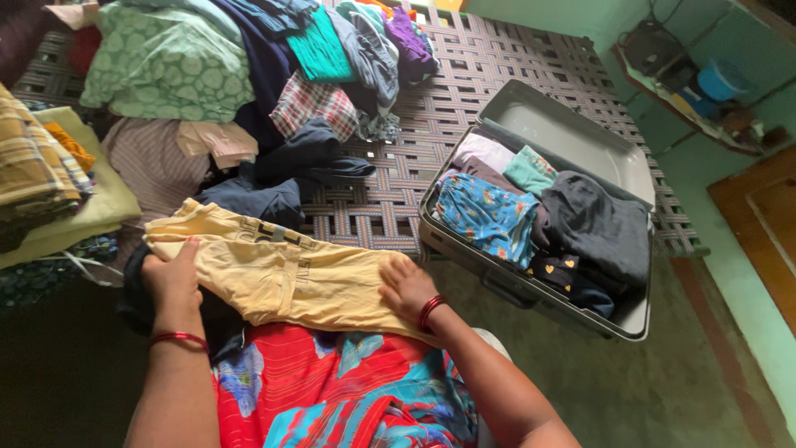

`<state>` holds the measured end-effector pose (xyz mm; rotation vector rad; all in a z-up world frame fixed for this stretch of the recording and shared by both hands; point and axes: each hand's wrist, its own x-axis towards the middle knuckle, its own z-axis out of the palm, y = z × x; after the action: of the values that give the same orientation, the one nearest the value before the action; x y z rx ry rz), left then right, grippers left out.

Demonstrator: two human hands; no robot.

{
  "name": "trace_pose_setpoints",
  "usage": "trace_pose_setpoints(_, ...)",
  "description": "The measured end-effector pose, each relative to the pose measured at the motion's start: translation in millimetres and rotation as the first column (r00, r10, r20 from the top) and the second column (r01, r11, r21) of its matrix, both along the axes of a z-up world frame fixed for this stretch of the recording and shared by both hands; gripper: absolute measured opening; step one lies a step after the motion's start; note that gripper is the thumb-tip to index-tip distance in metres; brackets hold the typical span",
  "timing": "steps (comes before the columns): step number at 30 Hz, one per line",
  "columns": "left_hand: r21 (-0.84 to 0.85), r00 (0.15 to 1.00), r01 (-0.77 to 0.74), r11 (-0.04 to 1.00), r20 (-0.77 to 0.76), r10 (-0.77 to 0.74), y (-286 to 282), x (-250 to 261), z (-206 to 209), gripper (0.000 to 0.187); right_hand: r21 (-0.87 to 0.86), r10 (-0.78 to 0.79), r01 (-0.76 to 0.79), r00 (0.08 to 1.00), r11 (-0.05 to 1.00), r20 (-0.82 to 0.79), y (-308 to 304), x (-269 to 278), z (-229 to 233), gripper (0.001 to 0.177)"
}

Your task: The person folds various garments, including pants and shirts, by hand and places them into an open suitcase. The person handles each item individually, smoothing and folding them before arranging them neatly inside the suitcase.

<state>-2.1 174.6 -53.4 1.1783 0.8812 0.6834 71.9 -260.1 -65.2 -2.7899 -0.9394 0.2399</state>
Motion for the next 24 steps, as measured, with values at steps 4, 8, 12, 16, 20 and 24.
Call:
trace_pose_setpoints(4, 0.217, 0.994, -0.012, 0.976, -0.106, 0.036, -13.6, 10.9, 6.1, 0.038, 0.201, -0.062, 0.046, 0.996, 0.979, 0.072, 6.4, -6.4, 1.3, 0.054)
trace_pose_setpoints(8, 0.679, 0.998, -0.004, 0.734, 0.045, -0.036, -56.5, 11.0, 26.7, 0.030, 0.714, 0.031, 0.229, 0.943, 0.662, -0.331, 8.2, -0.1, 3.8, 0.052)
trace_pose_setpoints(12, 0.892, 0.938, 0.210, 0.399, -0.070, -0.338, -155.5, 15.0, 51.1, 0.012, 0.484, 0.310, 0.822, 0.396, 0.301, -0.864, 8.0, 1.8, 20.4, 0.059)
trace_pose_setpoints(16, 0.715, 0.543, 0.664, 0.219, -0.259, -0.799, -228.7, -22.7, 78.9, 0.043, 0.312, 0.513, 0.939, 0.197, 0.147, -0.835, 2.6, 3.7, 36.6, 0.061)
trace_pose_setpoints(20, 0.765, 0.591, 0.626, 0.148, -0.342, -0.731, -230.8, -31.5, 71.8, 0.050, 0.354, 0.293, 0.925, 0.302, 0.140, -0.907, -2.7, 4.7, 38.2, 0.043)
trace_pose_setpoints(24, 0.824, 0.833, 0.434, 0.366, -0.211, -0.512, -198.6, -28.3, 26.2, 0.036, 0.418, 0.145, 0.871, 0.392, 0.257, -0.908, -7.4, 7.9, 49.3, 0.046)
